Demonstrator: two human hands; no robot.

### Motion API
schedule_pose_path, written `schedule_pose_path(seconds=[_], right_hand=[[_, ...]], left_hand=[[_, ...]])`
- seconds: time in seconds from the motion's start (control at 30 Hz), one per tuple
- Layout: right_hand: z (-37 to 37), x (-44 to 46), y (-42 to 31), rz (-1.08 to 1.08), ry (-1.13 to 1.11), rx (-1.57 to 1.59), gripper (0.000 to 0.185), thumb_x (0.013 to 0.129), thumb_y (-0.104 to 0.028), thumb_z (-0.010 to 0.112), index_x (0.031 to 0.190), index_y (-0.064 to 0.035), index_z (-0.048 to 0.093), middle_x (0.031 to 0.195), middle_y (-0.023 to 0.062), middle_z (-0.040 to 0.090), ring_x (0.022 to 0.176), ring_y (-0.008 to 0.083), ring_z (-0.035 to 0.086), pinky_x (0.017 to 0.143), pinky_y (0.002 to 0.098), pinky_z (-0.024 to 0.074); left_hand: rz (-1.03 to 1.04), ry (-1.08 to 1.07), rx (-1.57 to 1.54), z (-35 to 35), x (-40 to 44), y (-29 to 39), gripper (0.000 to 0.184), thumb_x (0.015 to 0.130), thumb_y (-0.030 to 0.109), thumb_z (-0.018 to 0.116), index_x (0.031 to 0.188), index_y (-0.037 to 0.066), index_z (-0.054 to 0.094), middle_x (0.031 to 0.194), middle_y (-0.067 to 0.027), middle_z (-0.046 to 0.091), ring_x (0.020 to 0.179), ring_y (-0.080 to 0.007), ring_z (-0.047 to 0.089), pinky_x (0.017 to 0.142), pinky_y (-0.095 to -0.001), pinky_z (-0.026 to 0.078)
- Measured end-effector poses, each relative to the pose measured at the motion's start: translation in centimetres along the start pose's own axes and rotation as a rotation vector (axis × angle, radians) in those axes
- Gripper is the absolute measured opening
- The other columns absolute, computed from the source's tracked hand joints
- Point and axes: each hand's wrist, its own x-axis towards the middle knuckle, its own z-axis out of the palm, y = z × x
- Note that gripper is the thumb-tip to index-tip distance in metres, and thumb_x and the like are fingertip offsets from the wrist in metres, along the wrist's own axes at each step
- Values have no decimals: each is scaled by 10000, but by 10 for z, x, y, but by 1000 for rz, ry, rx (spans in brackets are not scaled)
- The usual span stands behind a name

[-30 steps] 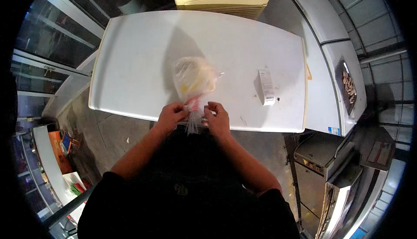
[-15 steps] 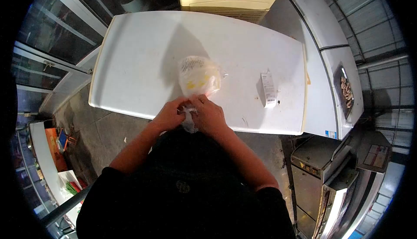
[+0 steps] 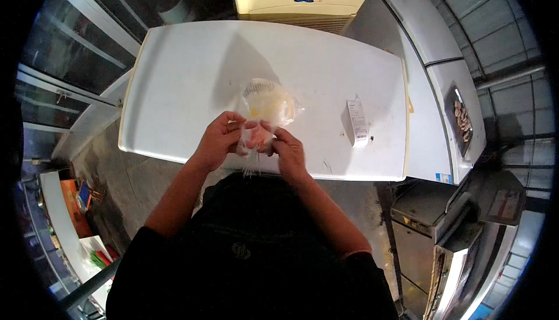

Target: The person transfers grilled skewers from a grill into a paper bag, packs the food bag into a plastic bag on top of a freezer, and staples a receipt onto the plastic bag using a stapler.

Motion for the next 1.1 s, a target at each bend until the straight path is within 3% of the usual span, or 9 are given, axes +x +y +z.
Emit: schedule_pose_path(seconds=[0.2, 0.3, 0.37, 0.47, 0.6, 0.7, 0.8, 1.0, 1.1], right_hand=[[24, 18, -5, -162, -123, -76, 396, 939, 0, 627, 1321, -15, 521, 1160, 84, 637, 1133, 152, 603, 894, 310, 533], [14, 21, -5, -147, -146, 30, 379, 886, 27, 671, 1239, -20, 539, 1124, 89, 626, 987, 153, 636, 896, 318, 540], [7, 18, -8, -112, -157, 39, 376, 864, 22, 692, 1207, -23, 547, 1062, 76, 637, 950, 147, 634, 873, 309, 537], [-8, 21, -9, -44, 122, 123, 379, 810, 9, 735, 1141, -32, 553, 929, 48, 635, 820, 122, 604, 733, 280, 512], [-37, 30, 16, -46, 441, -146, 321, 811, -36, 748, 1082, -36, 577, 786, 41, 612, 628, 91, 523, 509, 271, 405], [-50, 24, 12, 41, 581, 292, 237, 889, -82, 688, 1103, -48, 591, 726, 39, 588, 511, 85, 468, 420, 232, 310], [-72, 29, 22, 72, 628, 585, 236, 889, -42, 657, 1115, -49, 588, 738, 36, 594, 523, 90, 469, 424, 224, 295], [-88, 29, 51, -49, 612, 677, 214, 928, -13, 616, 1133, -71, 592, 853, 45, 624, 628, 109, 535, 524, 259, 414], [-68, 18, 22, -145, 427, 585, 247, 956, -50, 631, 1200, -73, 596, 940, 57, 658, 683, 118, 572, 595, 258, 463]], left_hand=[[61, -36, 299, 24, 12, 12, 362, 871, 58, 690, 1178, 17, 504, 899, -119, 700, 772, -179, 680, 640, -311, 547], [158, 19, 541, 17, 16, 10, 326, 861, 52, 696, 1146, 15, 542, 871, -82, 679, 758, -162, 650, 674, -310, 530], [149, -3, 261, 6, 17, 5, 309, 844, 48, 711, 1122, 22, 579, 835, -41, 647, 749, -135, 612, 703, -290, 507], [-79, 26, 221, -13, 16, -6, 327, 847, 73, 724, 1145, 26, 597, 826, -23, 627, 763, -118, 593, 712, -270, 488], [-35, 81, 446, -21, 23, -61, 262, 860, 125, 734, 1088, 32, 647, 799, -22, 629, 732, -106, 580, 691, -270, 475], [59, 221, 450, -27, 33, -106, 153, 894, 164, 725, 989, 52, 680, 717, 37, 543, 610, -81, 487, 546, -237, 405], [-233, 282, 237, -22, 21, -84, 204, 899, 237, 726, 930, 40, 686, 718, -3, 588, 574, -101, 494, 523, -269, 393], [-291, 135, -109, -50, 25, -115, 170, 935, 195, 679, 875, 42, 633, 736, -4, 570, 545, -124, 465, 510, -267, 374], [-33, -21, -47, -43, 20, -96, 109, 959, 153, 650, 920, 51, 642, 868, -43, 639, 630, -152, 564, 614, -281, 490]])
